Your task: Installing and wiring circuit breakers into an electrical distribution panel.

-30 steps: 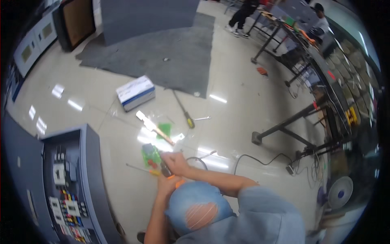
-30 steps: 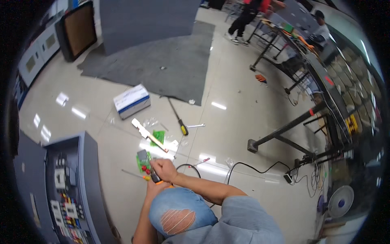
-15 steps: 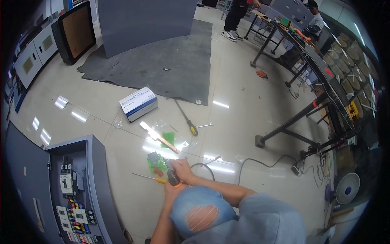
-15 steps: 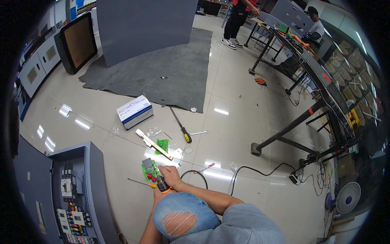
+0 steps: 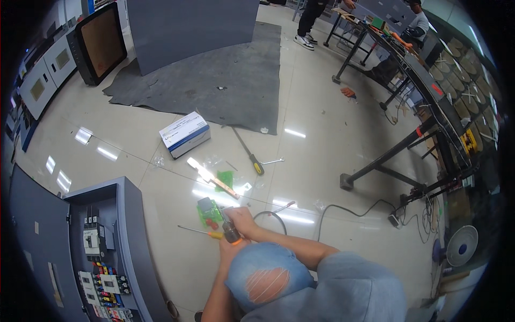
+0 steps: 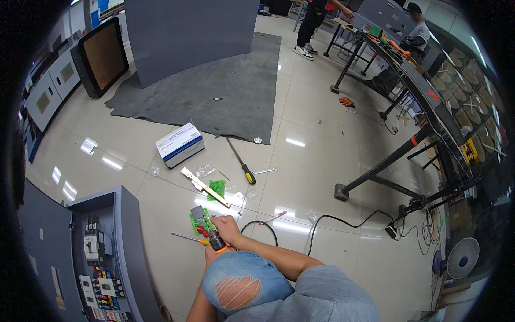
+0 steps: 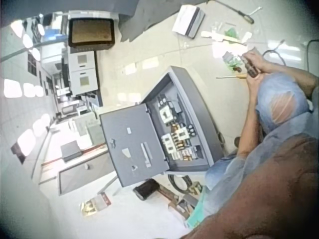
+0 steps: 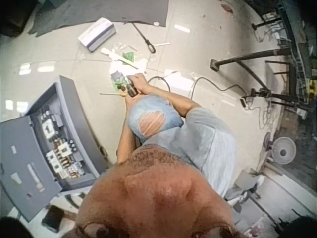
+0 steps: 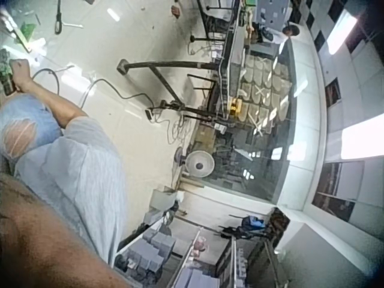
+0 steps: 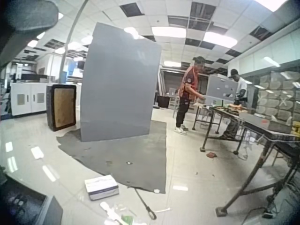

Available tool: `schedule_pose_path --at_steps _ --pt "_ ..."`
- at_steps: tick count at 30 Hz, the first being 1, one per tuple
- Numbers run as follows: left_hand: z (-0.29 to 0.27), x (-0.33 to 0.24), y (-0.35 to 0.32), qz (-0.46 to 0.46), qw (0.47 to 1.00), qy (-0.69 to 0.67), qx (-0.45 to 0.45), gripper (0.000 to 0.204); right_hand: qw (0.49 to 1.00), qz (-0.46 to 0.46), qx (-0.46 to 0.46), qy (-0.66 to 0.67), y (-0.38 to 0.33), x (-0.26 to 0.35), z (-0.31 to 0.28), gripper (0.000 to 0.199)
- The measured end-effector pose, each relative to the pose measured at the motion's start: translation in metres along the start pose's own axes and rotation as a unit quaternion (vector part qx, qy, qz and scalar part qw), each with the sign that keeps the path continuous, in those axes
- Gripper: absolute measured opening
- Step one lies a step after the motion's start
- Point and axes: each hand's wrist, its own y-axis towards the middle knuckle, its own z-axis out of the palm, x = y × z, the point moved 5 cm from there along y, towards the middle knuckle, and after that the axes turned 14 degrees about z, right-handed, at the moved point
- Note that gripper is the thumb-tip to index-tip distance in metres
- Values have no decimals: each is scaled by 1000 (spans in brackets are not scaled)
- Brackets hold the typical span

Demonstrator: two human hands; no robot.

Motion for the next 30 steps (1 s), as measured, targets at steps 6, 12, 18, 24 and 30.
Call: schedule_pose_path --at_steps 6,12,18,24,30 --pt "2 -19 -2 8 1000 -16 -12 17 1000 23 8 -12 5 -5 3 33" --pt "2 -10 -3 26 999 13 -15 18 999 14 13 27 3 -2 3 41" --pt "-4 3 -3 0 999 34 -17 20 999 4 44 8 9 -9 7 38" --pt "3 4 0 10 1000 -6 3 20 999 19 -41 -21 0 -10 -3 38" --pt "6 29 14 -42 994 -83 56 25 937 -250 -17 -244 -2 9 -11 32"
